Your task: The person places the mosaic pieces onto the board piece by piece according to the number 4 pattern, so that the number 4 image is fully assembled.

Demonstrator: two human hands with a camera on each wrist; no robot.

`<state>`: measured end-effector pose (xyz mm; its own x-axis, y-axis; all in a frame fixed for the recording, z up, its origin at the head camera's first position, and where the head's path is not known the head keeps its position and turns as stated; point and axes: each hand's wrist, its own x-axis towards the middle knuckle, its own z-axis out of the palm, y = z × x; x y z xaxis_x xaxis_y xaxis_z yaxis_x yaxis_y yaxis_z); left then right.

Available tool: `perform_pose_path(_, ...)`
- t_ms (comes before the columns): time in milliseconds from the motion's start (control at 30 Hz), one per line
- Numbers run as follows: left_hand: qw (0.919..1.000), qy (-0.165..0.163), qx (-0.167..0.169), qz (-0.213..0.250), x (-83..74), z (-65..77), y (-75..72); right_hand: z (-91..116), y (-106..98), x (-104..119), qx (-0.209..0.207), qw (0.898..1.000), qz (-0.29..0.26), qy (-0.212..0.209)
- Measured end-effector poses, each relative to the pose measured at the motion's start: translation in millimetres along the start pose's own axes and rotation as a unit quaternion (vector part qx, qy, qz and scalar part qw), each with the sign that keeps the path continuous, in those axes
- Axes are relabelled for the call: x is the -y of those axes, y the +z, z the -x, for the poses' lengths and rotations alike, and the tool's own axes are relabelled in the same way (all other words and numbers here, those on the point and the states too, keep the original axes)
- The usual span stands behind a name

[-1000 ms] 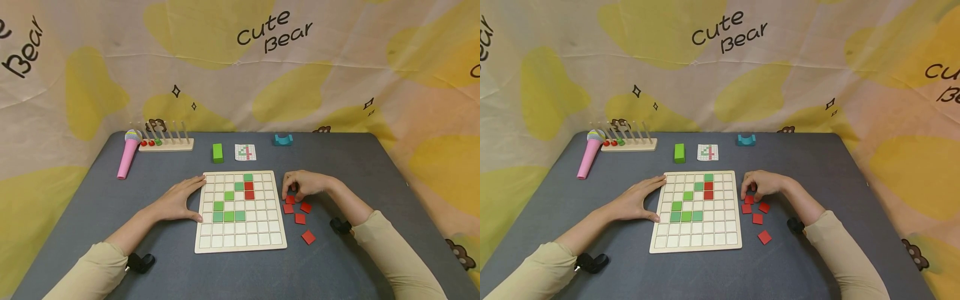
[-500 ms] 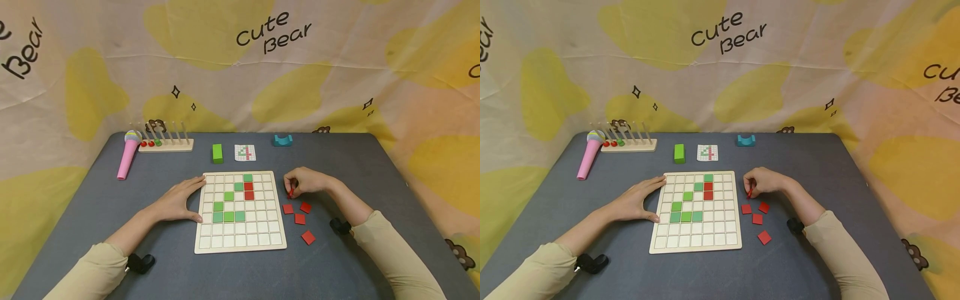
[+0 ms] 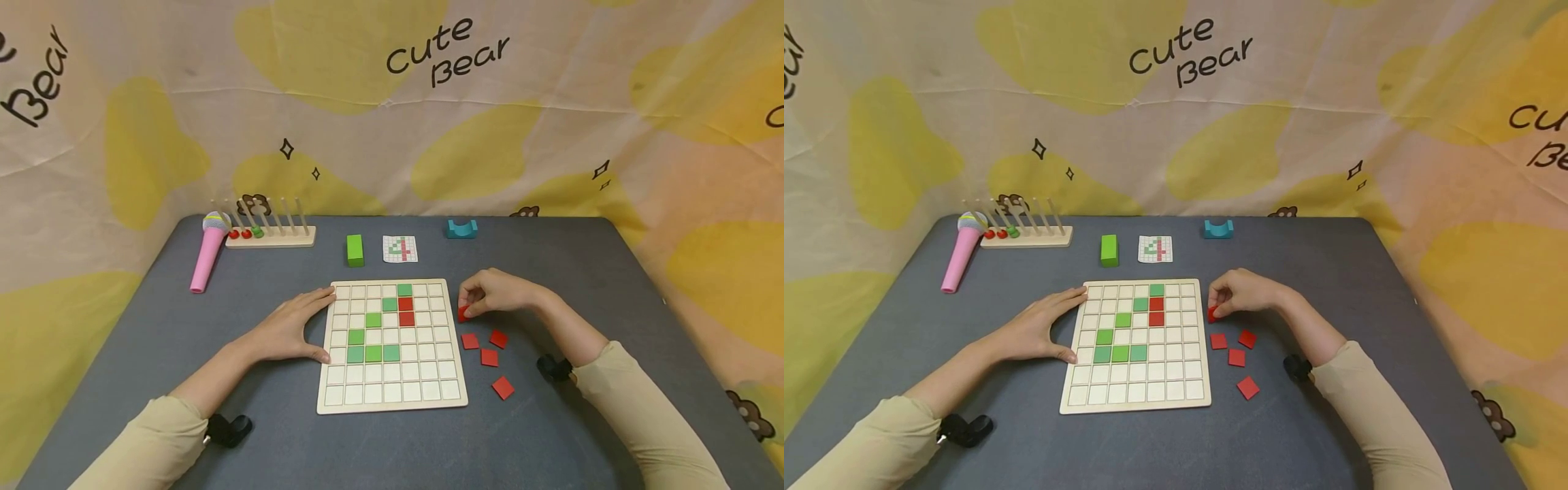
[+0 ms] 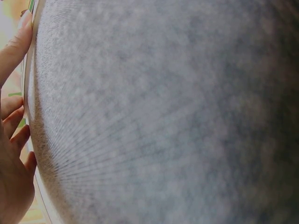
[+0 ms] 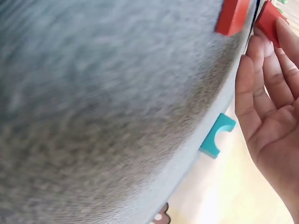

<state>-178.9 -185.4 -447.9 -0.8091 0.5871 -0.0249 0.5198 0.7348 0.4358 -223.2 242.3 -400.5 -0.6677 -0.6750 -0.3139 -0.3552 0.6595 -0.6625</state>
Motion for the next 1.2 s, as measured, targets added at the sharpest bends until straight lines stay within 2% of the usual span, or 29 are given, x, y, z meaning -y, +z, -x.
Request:
perform_pose_path(333,0.9999,-0.009,0.012,0.002,-0.6,-0.4,-0.9,-8,7,21,-0.006,1.000,-0.001,-0.028)
perform_pose_path(733,0.9998,-0.012,0.017,0.003,-1.2,-0.3,-1.9,-20,24,52,-0.033,0.999,-0.019,-0.033)
perform_pose_path(967,0.9998,-0.011,0.015,0.006,-1.1,0.3,-2.2,-29,34,60,-0.060,0.997,0.005,-0.050)
perform_pose_path(1200,0.9999,-0.008,0.011,0.003,-1.4,-0.2,-1.9,-39,47,67,-0.080,0.995,0.018,-0.047)
